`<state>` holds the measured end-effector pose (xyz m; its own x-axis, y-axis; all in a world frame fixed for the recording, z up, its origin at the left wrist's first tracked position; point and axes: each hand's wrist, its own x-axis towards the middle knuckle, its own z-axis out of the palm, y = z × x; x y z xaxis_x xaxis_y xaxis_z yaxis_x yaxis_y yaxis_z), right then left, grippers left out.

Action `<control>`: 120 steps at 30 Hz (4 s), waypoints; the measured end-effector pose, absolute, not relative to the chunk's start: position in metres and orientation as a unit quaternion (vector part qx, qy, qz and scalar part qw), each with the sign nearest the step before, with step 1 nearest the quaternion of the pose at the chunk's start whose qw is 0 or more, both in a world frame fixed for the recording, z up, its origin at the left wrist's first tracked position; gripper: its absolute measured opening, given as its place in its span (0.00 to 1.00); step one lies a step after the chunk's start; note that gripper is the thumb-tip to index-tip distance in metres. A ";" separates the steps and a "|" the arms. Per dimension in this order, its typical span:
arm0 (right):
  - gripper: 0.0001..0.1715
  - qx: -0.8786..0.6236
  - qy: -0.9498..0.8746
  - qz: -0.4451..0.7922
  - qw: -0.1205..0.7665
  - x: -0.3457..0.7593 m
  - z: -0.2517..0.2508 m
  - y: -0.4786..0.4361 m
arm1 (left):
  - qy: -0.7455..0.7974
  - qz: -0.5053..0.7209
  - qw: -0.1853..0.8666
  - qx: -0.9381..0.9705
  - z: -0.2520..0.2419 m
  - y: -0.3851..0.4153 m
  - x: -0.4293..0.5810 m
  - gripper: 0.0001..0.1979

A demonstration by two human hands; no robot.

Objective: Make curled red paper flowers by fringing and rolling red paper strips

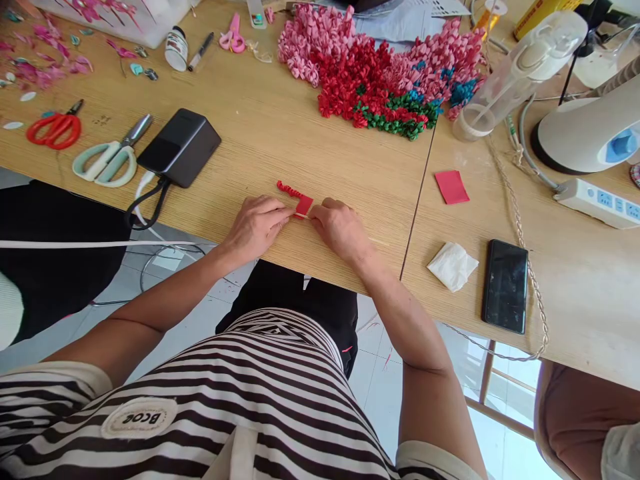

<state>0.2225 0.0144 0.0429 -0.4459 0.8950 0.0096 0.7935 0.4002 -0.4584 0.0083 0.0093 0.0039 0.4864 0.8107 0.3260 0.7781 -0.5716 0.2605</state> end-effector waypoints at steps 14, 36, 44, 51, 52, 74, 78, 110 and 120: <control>0.16 -0.523 -0.823 0.176 0.134 0.219 0.038 0.016 | 0.443 0.134 0.052 0.885 0.011 0.023 0.014 0.22; 0.19 -0.546 -0.820 0.134 0.110 0.213 0.037 0.019 | 0.414 0.213 0.106 0.879 0.001 0.032 0.011 0.21; 0.19 -0.557 -0.817 0.114 0.099 0.212 0.032 0.023 | 0.402 0.212 0.144 0.879 0.003 0.049 0.010 0.19; 0.18 -0.553 -0.819 0.104 0.110 0.212 0.028 0.022 | 0.383 0.256 0.124 0.879 0.004 0.041 0.002 0.20; 0.19 -0.553 -0.820 0.105 0.110 0.212 0.029 0.022 | 0.380 0.248 0.126 0.882 0.005 0.040 0.004 0.20; 0.17 -0.566 -0.808 0.101 0.128 0.216 0.025 0.025 | 0.434 0.261 0.060 0.860 0.001 0.041 0.007 0.21; 0.18 -0.565 -0.809 0.102 0.125 0.215 0.026 0.025 | 0.429 0.245 0.060 0.867 0.003 0.040 0.008 0.19; 0.17 -0.581 -0.798 0.096 0.126 0.219 0.024 0.029 | 0.419 0.226 0.064 0.877 0.009 0.057 0.016 0.18; 0.16 -0.595 -0.795 0.069 0.095 0.218 0.024 0.028 | 0.417 0.244 0.116 0.868 -0.008 0.079 0.017 0.14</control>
